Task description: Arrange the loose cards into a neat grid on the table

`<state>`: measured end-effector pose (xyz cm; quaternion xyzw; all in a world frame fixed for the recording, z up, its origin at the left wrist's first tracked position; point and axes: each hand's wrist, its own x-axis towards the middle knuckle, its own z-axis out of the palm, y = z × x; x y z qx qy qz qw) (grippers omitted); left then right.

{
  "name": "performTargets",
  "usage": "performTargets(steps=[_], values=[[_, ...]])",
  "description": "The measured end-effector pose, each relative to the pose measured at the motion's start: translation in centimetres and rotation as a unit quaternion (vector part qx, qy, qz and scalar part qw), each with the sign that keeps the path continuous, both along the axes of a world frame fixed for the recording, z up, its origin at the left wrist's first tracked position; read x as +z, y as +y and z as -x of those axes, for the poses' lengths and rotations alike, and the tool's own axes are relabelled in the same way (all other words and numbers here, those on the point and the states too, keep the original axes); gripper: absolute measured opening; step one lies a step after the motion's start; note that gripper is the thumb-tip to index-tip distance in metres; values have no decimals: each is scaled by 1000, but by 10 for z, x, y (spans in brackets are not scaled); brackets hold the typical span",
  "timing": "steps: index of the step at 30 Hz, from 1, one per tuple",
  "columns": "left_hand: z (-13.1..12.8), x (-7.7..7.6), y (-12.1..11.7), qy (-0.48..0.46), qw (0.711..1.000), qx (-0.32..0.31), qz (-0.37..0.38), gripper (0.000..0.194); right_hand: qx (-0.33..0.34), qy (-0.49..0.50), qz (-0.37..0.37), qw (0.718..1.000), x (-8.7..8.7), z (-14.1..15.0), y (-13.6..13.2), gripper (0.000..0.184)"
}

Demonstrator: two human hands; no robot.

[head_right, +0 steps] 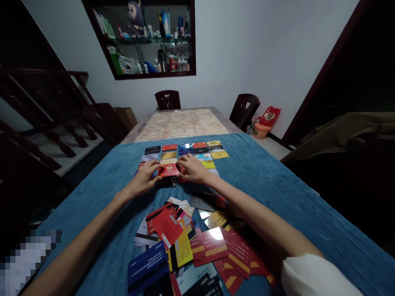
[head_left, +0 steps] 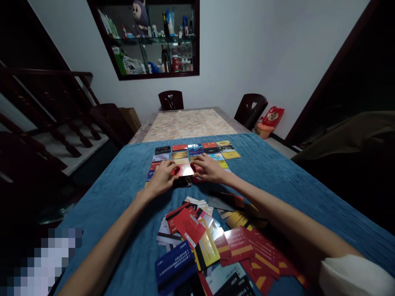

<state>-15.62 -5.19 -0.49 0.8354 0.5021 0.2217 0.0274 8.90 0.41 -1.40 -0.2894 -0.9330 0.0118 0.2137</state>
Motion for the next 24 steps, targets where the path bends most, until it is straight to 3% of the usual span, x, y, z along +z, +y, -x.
performTargets(steps=[9, 24], values=[[17, -11, 18, 29, 997, 44, 53, 27, -38, -69, 53, 995, -6, 28, 19, 38], [20, -24, 28, 70, 994, 45, 65, 26, -61, -113, 63, 990, -8, 35, 20, 35]])
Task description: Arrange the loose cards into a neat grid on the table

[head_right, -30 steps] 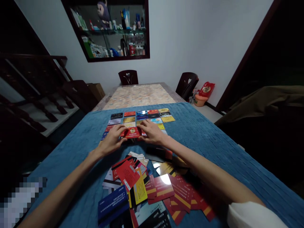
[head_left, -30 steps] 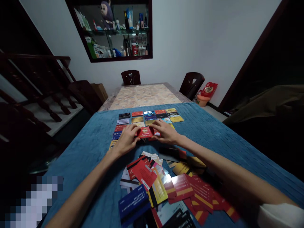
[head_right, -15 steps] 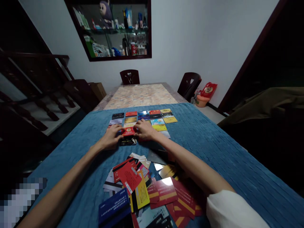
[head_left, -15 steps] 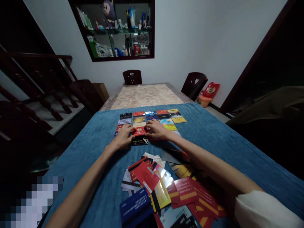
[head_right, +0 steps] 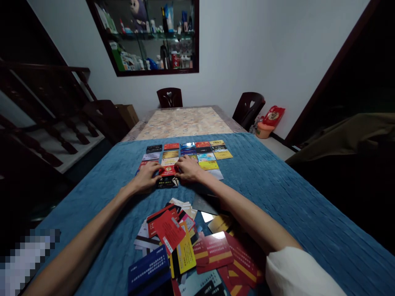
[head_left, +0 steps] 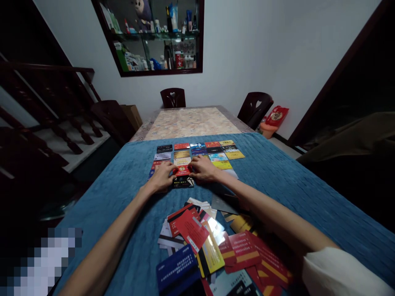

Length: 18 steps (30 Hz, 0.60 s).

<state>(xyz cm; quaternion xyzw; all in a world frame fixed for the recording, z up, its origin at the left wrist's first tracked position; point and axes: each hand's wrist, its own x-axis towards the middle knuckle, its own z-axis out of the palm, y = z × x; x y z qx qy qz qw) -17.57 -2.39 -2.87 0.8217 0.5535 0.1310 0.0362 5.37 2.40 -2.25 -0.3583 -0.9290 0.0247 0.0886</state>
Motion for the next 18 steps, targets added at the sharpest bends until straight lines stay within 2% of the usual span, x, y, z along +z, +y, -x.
performTargets(steps=[9, 18], values=[[3, -5, 2, 1, 1000, -1, -8, 23, -20, -15, 5, 1000, 3, 2, -4, 35], [1, -4, 1, 26, 1000, 1, -9, 25, -34, -35, 4, 999, 9, 3, -9, 30]])
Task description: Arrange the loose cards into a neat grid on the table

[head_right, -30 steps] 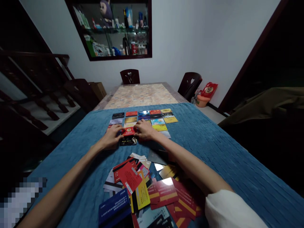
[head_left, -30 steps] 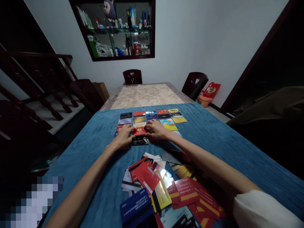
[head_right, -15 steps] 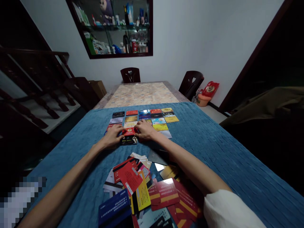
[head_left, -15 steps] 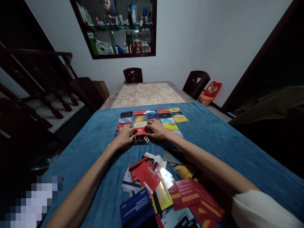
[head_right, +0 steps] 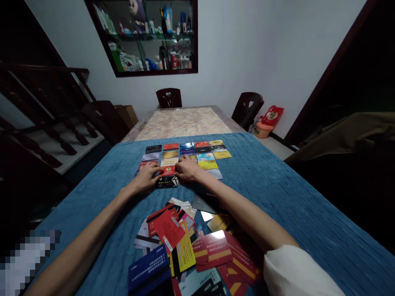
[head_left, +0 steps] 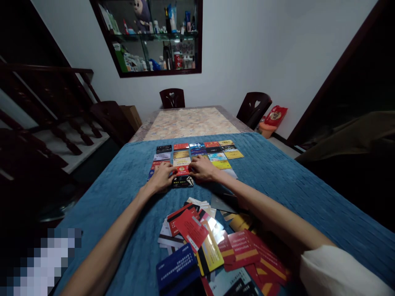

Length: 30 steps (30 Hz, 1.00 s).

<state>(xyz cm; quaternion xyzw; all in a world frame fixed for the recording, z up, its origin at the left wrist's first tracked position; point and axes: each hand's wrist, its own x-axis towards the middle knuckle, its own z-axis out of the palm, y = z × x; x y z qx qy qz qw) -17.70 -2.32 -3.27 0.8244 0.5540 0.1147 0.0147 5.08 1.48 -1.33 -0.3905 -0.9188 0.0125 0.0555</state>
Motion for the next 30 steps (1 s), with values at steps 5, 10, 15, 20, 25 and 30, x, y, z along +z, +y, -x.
performTargets(steps=[5, 10, 15, 20, 25, 30], values=[[0, -1, -1, -9, 1000, -9, 0, 25, 4, 4, -4, 1000, -1, 0, 1, 27], [-3, 1, -3, 1, 1000, -2, -3, 25, 6, -5, -10, 1000, 1, 0, 1, 26], [-5, 1, -5, 7, 1000, 0, -17, 25, 10, -12, -5, 1000, 5, 0, -1, 27], [-8, 3, -6, 6, 999, 4, -38, 23, 11, 3, -10, 1000, 7, -5, -2, 31], [-11, 7, -7, 2, 998, -6, -61, 22, 16, 25, -30, 999, 9, -17, -7, 26], [-19, 12, -11, -22, 995, -40, -90, 20, 17, 44, -51, 998, 11, -35, -15, 22]])
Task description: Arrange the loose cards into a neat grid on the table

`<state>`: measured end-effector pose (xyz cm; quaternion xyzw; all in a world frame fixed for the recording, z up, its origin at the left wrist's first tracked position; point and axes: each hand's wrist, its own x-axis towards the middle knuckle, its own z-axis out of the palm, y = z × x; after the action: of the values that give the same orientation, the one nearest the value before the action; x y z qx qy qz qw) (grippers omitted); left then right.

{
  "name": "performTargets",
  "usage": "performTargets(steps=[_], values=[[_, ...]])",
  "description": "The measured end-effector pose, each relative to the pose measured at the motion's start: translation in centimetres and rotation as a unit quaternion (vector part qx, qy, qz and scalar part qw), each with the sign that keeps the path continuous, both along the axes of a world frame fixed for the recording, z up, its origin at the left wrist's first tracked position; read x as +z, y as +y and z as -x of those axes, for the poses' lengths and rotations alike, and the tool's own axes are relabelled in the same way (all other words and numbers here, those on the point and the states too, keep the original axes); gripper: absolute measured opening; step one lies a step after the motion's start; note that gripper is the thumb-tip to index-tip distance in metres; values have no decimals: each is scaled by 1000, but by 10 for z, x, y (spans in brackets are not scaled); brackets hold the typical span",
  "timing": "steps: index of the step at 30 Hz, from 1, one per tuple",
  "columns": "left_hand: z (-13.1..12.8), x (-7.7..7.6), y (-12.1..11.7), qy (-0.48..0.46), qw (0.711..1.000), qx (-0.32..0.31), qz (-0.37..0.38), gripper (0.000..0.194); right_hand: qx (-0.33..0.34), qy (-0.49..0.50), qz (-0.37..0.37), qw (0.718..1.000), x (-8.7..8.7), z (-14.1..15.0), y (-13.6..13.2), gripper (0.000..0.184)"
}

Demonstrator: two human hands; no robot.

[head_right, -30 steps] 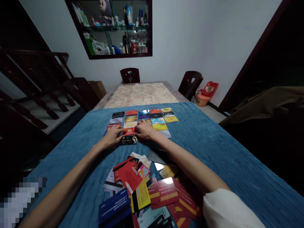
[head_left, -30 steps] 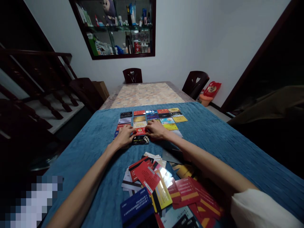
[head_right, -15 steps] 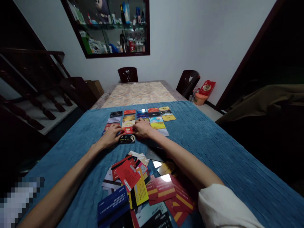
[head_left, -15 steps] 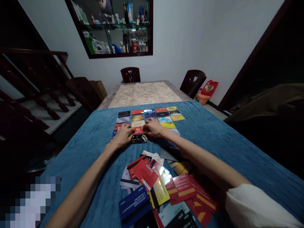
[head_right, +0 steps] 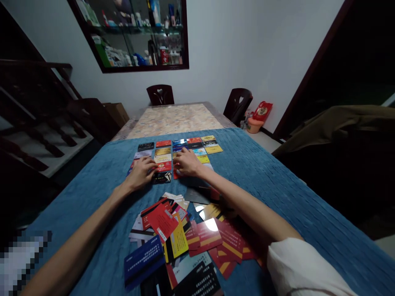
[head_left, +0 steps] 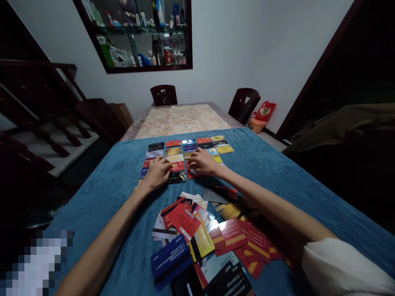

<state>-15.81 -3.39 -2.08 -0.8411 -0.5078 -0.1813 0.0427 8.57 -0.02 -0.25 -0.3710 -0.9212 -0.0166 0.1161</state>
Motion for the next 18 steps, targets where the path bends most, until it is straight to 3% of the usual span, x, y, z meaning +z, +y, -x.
performTargets(steps=[7, 18], values=[[-21, 10, -16, -13, 998, -49, -24, 23, 18, 45, -46, 998, -5, -33, -21, 16], [-61, 19, -53, 24, 993, -119, 1, 21, 23, 105, -65, 992, -24, -100, -80, 12]])
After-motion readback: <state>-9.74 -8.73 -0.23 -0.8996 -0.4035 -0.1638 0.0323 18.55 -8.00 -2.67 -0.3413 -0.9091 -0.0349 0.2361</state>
